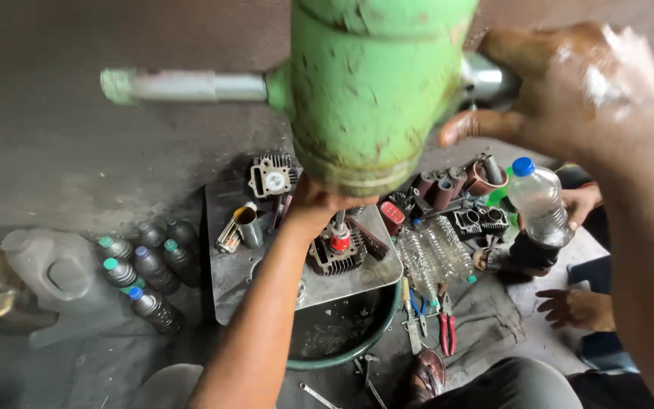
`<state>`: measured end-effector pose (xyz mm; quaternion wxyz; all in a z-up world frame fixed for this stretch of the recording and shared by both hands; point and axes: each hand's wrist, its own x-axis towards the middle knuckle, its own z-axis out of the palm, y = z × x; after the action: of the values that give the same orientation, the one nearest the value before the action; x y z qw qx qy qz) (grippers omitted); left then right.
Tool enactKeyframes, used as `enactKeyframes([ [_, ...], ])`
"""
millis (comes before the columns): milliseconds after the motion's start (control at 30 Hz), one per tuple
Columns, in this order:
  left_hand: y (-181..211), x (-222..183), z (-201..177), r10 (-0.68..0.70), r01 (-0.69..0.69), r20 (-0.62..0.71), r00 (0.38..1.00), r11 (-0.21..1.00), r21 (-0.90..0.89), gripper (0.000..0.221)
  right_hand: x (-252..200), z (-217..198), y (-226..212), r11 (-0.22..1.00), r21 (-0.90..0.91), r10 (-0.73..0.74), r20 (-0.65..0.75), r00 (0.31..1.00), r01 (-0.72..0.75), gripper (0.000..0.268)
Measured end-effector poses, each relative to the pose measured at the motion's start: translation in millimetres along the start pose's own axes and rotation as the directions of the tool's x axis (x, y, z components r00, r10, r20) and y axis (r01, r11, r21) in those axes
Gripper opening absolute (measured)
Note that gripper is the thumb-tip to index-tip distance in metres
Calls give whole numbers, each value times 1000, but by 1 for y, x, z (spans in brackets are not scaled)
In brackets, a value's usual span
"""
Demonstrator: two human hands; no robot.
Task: Operate a boring machine to resize or smooth the internal diameter of a motorcycle engine cylinder.
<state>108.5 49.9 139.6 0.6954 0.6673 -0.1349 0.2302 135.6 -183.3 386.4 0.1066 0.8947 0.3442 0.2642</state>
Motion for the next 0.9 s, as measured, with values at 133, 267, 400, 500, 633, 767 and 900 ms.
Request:
enactKeyframes([
  [133,-36,-6,4,57,-53,86,995,997,-48,91,-18,28,12,999,39,-16,-14,1000,16,93],
  [267,-91,-20,12,224,-187,-65,972,914,360,68,-24,41,11,993,88,-59,-203,977,78,92],
  [400,-124,-28,24,349,-106,-189,918,674,731,55,-14,64,21,988,9,-143,-334,932,155,87],
  [500,-134,-29,30,416,-51,-205,886,528,848,49,-16,72,25,982,-59,-187,-357,915,178,88],
  [633,-134,-34,40,403,-12,-240,883,530,848,49,-16,70,18,987,26,-141,-312,940,156,87],
  [767,-136,-31,42,403,72,-309,861,505,860,50,-19,85,22,977,69,-162,-379,911,202,84],
  [900,-134,-31,41,408,150,-372,834,482,863,51,-13,102,33,958,129,-189,-389,902,257,83],
])
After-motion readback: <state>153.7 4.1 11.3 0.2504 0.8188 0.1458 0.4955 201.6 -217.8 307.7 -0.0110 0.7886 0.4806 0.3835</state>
